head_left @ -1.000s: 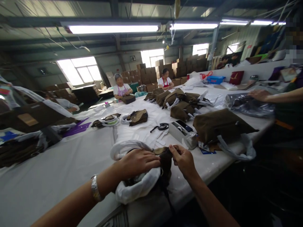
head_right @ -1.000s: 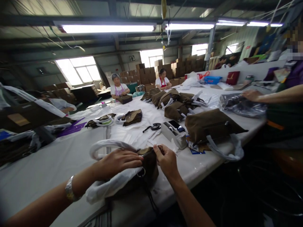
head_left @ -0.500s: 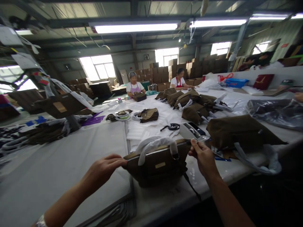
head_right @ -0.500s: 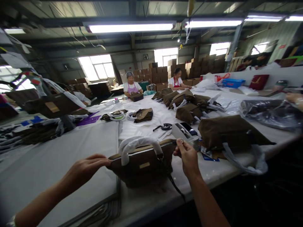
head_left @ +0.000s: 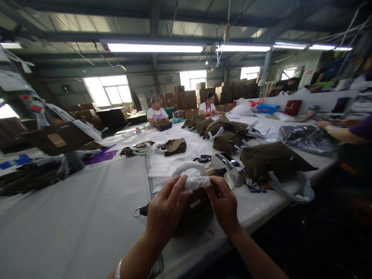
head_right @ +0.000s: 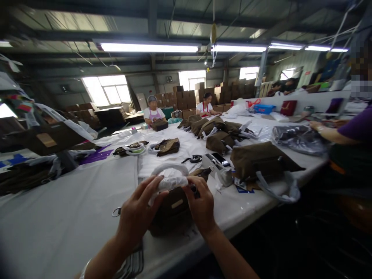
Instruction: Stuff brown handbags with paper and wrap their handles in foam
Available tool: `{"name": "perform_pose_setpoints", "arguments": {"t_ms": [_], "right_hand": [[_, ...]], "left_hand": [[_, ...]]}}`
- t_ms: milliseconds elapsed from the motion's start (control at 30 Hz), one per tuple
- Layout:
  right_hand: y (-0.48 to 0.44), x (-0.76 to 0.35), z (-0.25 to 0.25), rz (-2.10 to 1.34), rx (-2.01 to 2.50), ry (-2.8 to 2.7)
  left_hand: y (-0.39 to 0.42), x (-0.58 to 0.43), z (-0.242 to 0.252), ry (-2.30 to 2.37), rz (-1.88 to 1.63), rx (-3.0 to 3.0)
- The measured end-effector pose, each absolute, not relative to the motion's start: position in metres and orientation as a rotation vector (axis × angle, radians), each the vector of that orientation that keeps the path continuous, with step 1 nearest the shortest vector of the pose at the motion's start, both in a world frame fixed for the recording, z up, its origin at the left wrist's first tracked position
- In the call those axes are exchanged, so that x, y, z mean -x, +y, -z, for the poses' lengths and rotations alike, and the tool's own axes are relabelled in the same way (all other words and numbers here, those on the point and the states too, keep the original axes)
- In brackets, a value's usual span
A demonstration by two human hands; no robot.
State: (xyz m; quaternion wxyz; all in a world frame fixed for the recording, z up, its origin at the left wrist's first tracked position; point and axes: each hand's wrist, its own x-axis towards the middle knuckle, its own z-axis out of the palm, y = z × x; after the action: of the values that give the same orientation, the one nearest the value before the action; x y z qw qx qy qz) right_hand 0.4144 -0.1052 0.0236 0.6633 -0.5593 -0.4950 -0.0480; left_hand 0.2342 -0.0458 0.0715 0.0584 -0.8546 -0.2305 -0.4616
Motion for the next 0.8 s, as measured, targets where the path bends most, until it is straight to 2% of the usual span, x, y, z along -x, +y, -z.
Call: {"name": "perform_pose_setpoints", "arguments": {"t_ms": [133,200,233,333,367,400,433,500,533,700,800], "right_hand": [[-0.104,-0.425,-0.029,0.026,1.156,-1.217],[-0.105,-0.434,-0.03,-0.171,1.1,-1.3],[-0.106,-0.439,-0.03,-0.335,1.074,-1.33],[-0.107,-0.447,-0.033,-0.849,0.961,-1.169],[-0.107,-0.448,-0.034,-0.942,0.906,-1.066],[-0.107,-0.448,-0.034,-0.977,0.849,-0.981],[-0.107,-0.447,-0.035,-0.969,0.801,-0.94],[-0.109,-0.445,-0.035,-0.888,0.782,-1.005],[-0.109,-0.444,-0.036,-0.817,0.828,-1.073],[-0.111,-0.436,-0.039,-0.105,1.16,-1.351],[-0.112,-0.43,-0.039,0.189,1.136,-1.33]], "left_hand": [[-0.038,-0.227,-0.09,-0.551,1.395,2.876],[-0.037,-0.219,-0.104,-0.65,1.236,3.261],[-0.037,-0.215,-0.111,-0.715,1.063,3.541],[-0.032,-0.208,-0.121,-0.829,0.187,4.363],[-0.03,-0.207,-0.121,-0.888,0.063,4.494],[-0.028,-0.207,-0.119,-0.997,0.176,4.54],[-0.026,-0.207,-0.117,-1.133,0.456,4.489],[-0.026,-0.209,-0.111,-1.345,1.013,4.135],[-0.027,-0.21,-0.108,-1.371,1.158,3.896],[-0.039,-0.215,-0.097,-0.987,1.4,2.644],[-0.042,-0.222,-0.096,-0.72,1.315,2.436]]}}
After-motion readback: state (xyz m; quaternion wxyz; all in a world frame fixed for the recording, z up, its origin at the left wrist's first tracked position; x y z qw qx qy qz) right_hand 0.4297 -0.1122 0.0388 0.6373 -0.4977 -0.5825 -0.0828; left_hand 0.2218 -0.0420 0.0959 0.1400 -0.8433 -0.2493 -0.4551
